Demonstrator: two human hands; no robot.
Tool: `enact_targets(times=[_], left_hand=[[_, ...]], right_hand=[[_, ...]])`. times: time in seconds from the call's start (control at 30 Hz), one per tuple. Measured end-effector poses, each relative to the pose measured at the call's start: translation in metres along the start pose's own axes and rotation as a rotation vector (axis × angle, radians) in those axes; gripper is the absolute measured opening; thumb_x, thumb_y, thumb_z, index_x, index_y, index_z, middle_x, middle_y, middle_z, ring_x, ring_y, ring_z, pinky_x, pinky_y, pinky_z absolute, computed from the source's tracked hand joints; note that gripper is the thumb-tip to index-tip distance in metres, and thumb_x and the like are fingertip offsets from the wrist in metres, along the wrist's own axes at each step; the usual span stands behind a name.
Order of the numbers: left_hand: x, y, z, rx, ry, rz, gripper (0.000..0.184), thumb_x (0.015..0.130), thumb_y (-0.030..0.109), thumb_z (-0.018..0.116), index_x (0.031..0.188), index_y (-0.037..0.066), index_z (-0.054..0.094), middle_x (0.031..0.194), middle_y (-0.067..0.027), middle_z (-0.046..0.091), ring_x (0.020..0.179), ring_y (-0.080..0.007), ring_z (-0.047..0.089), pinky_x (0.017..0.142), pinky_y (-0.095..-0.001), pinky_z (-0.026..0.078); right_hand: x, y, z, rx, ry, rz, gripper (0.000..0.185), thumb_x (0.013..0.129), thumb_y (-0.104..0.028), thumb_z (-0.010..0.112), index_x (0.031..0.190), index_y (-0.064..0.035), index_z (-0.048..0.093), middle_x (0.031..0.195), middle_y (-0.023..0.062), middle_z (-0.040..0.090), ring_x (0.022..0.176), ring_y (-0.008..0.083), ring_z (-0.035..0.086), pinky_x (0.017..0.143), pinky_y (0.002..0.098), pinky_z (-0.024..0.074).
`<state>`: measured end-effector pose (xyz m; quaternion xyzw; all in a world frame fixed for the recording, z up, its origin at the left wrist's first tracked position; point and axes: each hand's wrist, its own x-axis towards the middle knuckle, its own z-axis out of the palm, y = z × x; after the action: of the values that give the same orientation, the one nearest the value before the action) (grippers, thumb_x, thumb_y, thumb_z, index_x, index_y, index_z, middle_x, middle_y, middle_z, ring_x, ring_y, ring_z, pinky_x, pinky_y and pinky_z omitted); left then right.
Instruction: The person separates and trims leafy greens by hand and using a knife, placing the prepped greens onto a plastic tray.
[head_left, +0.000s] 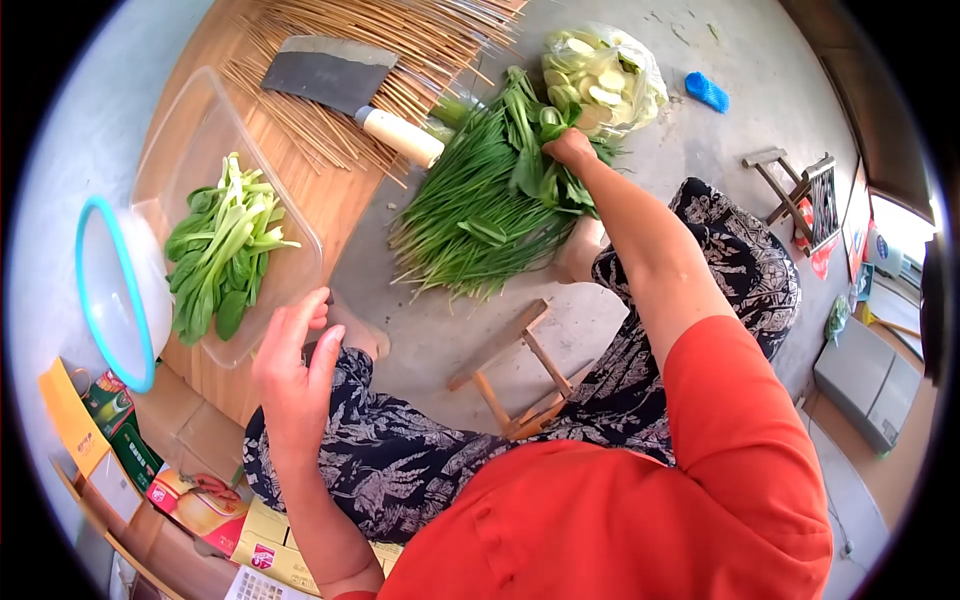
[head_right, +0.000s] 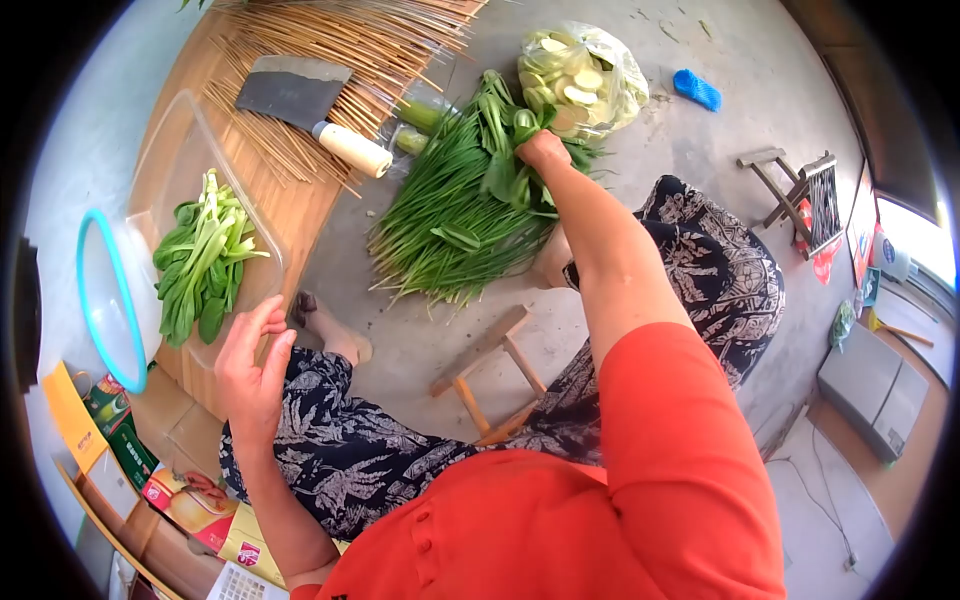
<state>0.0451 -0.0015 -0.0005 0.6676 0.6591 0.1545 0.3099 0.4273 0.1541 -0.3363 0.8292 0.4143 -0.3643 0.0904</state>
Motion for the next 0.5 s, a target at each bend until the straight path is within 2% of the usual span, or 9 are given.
enact_targets(times=[0.03, 0.07, 0.2, 0.23, 0.3, 0.33, 0.43, 0.47, 0.5], left_hand=[[-0.001, 0.000, 0.000, -0.002, -0.017, -0.005, 0.034, 0.081, 0.003, 0.065, 0.115, 0.001, 0.061, 0.094, -0.0120, 0.062, 0.087, -0.0221, 0.062, 0.080, -0.0330, 0.048], [-0.001, -0.001, 0.000, -0.003, -0.015, -0.009, 0.034, 0.081, 0.003, 0.065, 0.115, 0.001, 0.061, 0.094, -0.0120, 0.062, 0.087, -0.0221, 0.062, 0.080, -0.0330, 0.048], [-0.004, -0.004, 0.000, -0.049, -0.050, -0.010, 0.034, 0.082, 0.005, 0.064, 0.116, 0.001, 0.061, 0.094, -0.0126, 0.062, 0.083, -0.0213, 0.062, 0.078, -0.0329, 0.049], [-0.005, -0.005, 0.000, -0.064, -0.061, 0.003, 0.033, 0.083, 0.005, 0.064, 0.116, 0.001, 0.061, 0.094, -0.0129, 0.062, 0.081, -0.0210, 0.062, 0.077, -0.0326, 0.049], [-0.006, -0.005, -0.001, -0.083, -0.072, -0.040, 0.034, 0.083, 0.004, 0.064, 0.117, 0.000, 0.061, 0.096, -0.0108, 0.063, 0.084, -0.0165, 0.061, 0.078, -0.0291, 0.049], [-0.007, -0.006, 0.000, -0.100, -0.094, -0.041, 0.034, 0.083, 0.006, 0.064, 0.117, 0.001, 0.061, 0.096, -0.0106, 0.063, 0.083, -0.0164, 0.061, 0.077, -0.0290, 0.049], [-0.009, -0.018, 0.005, -0.114, -0.093, -0.026, 0.033, 0.084, 0.010, 0.065, 0.116, 0.001, 0.062, 0.094, -0.0093, 0.063, 0.081, -0.0150, 0.060, 0.075, -0.0285, 0.049], [-0.009, -0.021, 0.008, -0.140, -0.106, -0.007, 0.033, 0.084, 0.010, 0.065, 0.115, 0.001, 0.062, 0.093, -0.0086, 0.063, 0.080, -0.0142, 0.060, 0.073, -0.0281, 0.049], [-0.010, -0.024, 0.010, -0.165, -0.121, 0.013, 0.032, 0.083, 0.010, 0.066, 0.114, 0.001, 0.063, 0.092, -0.0078, 0.063, 0.079, -0.0135, 0.059, 0.072, -0.0277, 0.049]], right_hand=[[0.001, 0.003, 0.001, 0.004, -0.050, -0.094, 0.057, 0.066, -0.039, 0.076, 0.110, -0.0049, 0.067, 0.113, 0.0131, 0.067, 0.105, 0.0257, 0.064, 0.089, 0.0356, 0.0498], [-0.001, 0.008, 0.002, 0.037, -0.071, -0.208, 0.054, 0.063, -0.038, 0.076, 0.100, 0.0002, 0.069, 0.103, 0.0169, 0.069, 0.095, 0.0276, 0.067, 0.081, 0.0350, 0.0531], [-0.047, -0.017, -0.002, -0.033, -0.172, -0.341, 0.051, 0.062, -0.039, 0.076, 0.088, 0.0048, 0.070, 0.090, 0.0191, 0.070, 0.081, 0.0279, 0.068, 0.072, 0.0354, 0.0546], [-0.056, -0.018, 0.006, -0.013, -0.183, -0.314, 0.054, 0.061, -0.043, 0.078, 0.086, 0.0042, 0.070, 0.089, 0.0186, 0.070, 0.083, 0.0274, 0.068, 0.074, 0.0354, 0.0542], [-0.074, -0.017, 0.018, -0.139, -0.221, -0.416, 0.057, 0.061, -0.047, 0.080, 0.085, 0.0035, 0.070, 0.086, 0.0158, 0.070, 0.081, 0.0265, 0.068, 0.074, 0.0356, 0.0530], [-0.087, -0.013, 0.015, -0.008, -0.376, -0.439, 0.058, 0.062, -0.048, 0.082, 0.087, 0.0028, 0.070, 0.085, 0.0144, 0.069, 0.078, 0.0258, 0.066, 0.073, 0.0350, 0.0512], [-0.103, -0.002, 0.026, 0.190, -0.408, -0.580, 0.055, 0.067, -0.048, 0.082, 0.089, 0.0014, 0.070, 0.085, 0.0112, 0.068, 0.072, 0.0226, 0.063, 0.070, 0.0345, 0.0489], [-0.107, -0.001, 0.024, 0.183, -0.403, -0.598, 0.055, 0.067, -0.048, 0.082, 0.089, 0.0014, 0.070, 0.085, 0.0112, 0.068, 0.072, 0.0226, 0.063, 0.070, 0.0345, 0.0489], [-0.133, -0.004, 0.008, 0.208, -0.458, -0.547, 0.049, 0.071, -0.045, 0.080, 0.087, 0.0001, 0.068, 0.079, 0.0071, 0.064, 0.070, 0.0190, 0.059, 0.066, 0.0327, 0.0468]])
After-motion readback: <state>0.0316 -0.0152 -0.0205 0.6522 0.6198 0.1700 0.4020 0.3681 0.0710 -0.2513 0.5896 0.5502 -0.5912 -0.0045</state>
